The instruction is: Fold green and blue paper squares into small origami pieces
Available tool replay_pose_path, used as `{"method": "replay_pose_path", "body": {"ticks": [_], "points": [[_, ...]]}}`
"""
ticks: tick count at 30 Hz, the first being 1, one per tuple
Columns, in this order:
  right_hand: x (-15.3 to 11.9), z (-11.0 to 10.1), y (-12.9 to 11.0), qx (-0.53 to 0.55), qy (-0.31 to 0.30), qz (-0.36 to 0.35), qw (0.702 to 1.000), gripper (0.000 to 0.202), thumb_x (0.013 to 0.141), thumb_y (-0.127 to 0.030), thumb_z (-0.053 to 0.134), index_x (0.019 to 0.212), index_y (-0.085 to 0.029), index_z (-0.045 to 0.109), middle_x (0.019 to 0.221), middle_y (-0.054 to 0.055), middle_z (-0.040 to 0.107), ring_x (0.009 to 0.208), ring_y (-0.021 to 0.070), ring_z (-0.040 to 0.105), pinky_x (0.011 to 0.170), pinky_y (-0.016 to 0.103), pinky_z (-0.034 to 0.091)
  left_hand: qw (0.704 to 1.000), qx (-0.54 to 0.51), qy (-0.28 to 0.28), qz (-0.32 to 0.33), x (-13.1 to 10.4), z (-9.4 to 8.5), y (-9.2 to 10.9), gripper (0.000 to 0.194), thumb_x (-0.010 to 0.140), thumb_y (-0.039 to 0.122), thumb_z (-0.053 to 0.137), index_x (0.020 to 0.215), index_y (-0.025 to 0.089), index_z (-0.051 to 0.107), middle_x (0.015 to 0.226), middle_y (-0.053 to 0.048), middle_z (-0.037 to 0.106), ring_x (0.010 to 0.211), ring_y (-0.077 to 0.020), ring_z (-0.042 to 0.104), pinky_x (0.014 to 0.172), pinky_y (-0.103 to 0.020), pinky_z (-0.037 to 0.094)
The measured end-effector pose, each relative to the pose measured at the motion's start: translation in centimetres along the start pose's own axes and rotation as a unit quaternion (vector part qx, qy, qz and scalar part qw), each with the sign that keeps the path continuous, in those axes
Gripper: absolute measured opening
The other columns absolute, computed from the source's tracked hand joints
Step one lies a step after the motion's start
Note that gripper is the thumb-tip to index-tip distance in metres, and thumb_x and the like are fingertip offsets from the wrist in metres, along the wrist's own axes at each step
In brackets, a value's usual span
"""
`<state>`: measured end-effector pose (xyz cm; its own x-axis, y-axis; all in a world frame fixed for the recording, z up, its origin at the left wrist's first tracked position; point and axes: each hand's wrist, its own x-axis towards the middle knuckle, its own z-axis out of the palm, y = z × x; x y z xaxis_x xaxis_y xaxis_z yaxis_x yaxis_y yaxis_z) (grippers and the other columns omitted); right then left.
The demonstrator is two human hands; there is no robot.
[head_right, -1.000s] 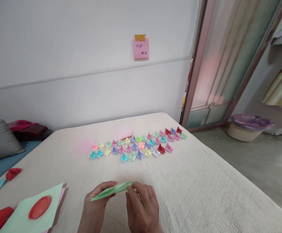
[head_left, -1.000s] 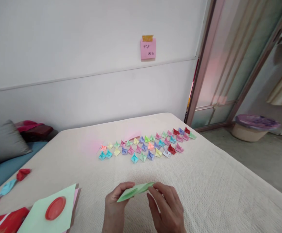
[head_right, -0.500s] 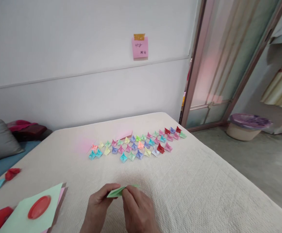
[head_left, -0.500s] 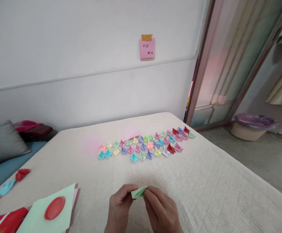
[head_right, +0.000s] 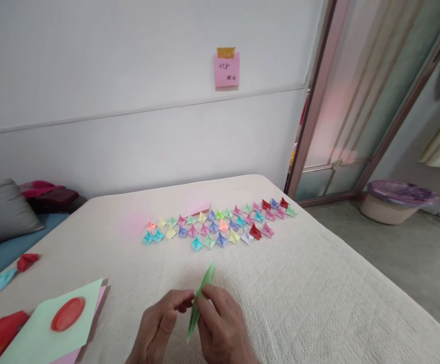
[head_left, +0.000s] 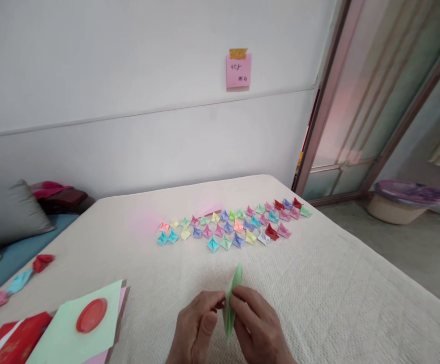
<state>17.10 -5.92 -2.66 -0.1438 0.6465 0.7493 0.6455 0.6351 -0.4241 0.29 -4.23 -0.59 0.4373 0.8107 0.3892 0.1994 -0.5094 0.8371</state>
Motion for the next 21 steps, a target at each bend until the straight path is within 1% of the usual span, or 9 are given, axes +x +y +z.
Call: {"method": "replay_pose_path", "body": {"ticks": [2, 4, 6, 9, 12, 15, 19, 21], "points": [[0.1, 0.0, -0.1, -0.007, -0.014, -0.008, 1.0, 0.023, 0.083, -0.001, 0.044, 0.094, -0.015, 0.059, 0.089, 0.013, 0.064, 0.077, 0.02, 0.061, 0.062, 0.031, 0.055, 1.0, -0.001, 0.006, -0.021, -0.1, -0.2, 0.0, 0.031, 0.094, 0.024, 0.04, 0.122, 0.029, 0.051, 0.105, -0.004, 0.065, 0.09, -0.0164, 0.064, 0.079, -0.026, 0.052], [0.2, 0.0, -0.1, -0.013, -0.03, -0.008, 0.999, 0.022, 0.082, -0.001, 0.043, 0.088, -0.016, 0.058, 0.088, 0.012, 0.064, 0.075, 0.0198, 0.06, 0.06, 0.031, 0.054, 0.999, 0.026, 0.009, -0.02, -0.1, -0.3, -0.2, 0.037, 0.092, 0.016, 0.042, 0.125, 0.031, 0.045, 0.113, -0.004, 0.06, 0.09, -0.0148, 0.065, 0.08, -0.026, 0.052], [0.2, 0.1, -0.2, -0.014, -0.05, -0.012, 0.999, 0.023, 0.082, -0.001, 0.042, 0.088, -0.016, 0.058, 0.089, 0.012, 0.063, 0.075, 0.0199, 0.06, 0.061, 0.031, 0.054, 0.998, 0.068, -0.012, 0.003, -0.1, -0.4, -0.3, 0.041, 0.089, 0.008, 0.039, 0.124, 0.03, 0.043, 0.124, -0.006, 0.053, 0.089, -0.014, 0.065, 0.082, -0.028, 0.052], [0.0, 0.3, -0.2, -0.018, -0.092, -0.025, 0.995, 0.024, 0.082, 0.0, 0.041, 0.09, -0.015, 0.058, 0.089, 0.012, 0.062, 0.077, 0.0207, 0.059, 0.063, 0.033, 0.054, 0.989, 0.132, -0.06, 0.016, 0.1, -0.5, -0.2, 0.043, 0.085, 0.001, 0.035, 0.117, 0.027, 0.048, 0.132, -0.01, 0.043, 0.092, -0.0159, 0.064, 0.086, -0.032, 0.051], [-0.3, 0.5, -0.3, -0.023, -0.126, -0.039, 0.991, 0.024, 0.081, 0.0, 0.04, 0.085, -0.014, 0.058, 0.086, 0.012, 0.061, 0.073, 0.0208, 0.058, 0.061, 0.034, 0.053, 0.983, 0.157, -0.096, -0.005, 0.2, -0.5, -0.1, 0.047, 0.082, -0.002, 0.035, 0.116, 0.026, 0.05, 0.132, -0.01, 0.042, 0.095, -0.0164, 0.064, 0.09, -0.034, 0.049], [-0.4, 0.7, -0.2, -0.016, -0.145, -0.043, 0.988, 0.024, 0.081, 0.0, 0.04, 0.086, -0.014, 0.059, 0.087, 0.012, 0.062, 0.074, 0.0208, 0.058, 0.062, 0.034, 0.054, 0.98, 0.163, -0.112, -0.025, 0.0, -0.4, -0.5, 0.044, 0.08, -0.003, 0.036, 0.112, 0.023, 0.053, 0.133, -0.012, 0.041, 0.091, -0.0151, 0.064, 0.09, -0.032, 0.048], [-0.4, 0.6, 0.1, 0.015, -0.149, -0.021, 0.988, 0.026, 0.079, 0.001, 0.04, 0.087, -0.017, 0.058, 0.09, 0.01, 0.062, 0.077, 0.02, 0.059, 0.066, 0.033, 0.054, 0.971, 0.205, -0.102, -0.064, 0.0, -1.0, -1.0, 0.032, 0.082, 0.0, 0.038, 0.096, 0.018, 0.059, 0.128, -0.015, 0.047, 0.092, -0.0191, 0.063, 0.085, -0.034, 0.049], [-0.3, 0.3, 0.3, 0.034, -0.135, -0.005, 0.99, 0.031, 0.078, 0.002, 0.038, 0.09, -0.018, 0.058, 0.091, 0.01, 0.062, 0.08, 0.0199, 0.06, 0.068, 0.033, 0.054, 0.974, 0.189, -0.094, -0.078, 0.4, -1.6, -0.9, 0.029, 0.083, 0.001, 0.04, 0.089, 0.018, 0.062, 0.118, -0.012, 0.054, 0.092, -0.0196, 0.062, 0.081, -0.032, 0.048]]}}
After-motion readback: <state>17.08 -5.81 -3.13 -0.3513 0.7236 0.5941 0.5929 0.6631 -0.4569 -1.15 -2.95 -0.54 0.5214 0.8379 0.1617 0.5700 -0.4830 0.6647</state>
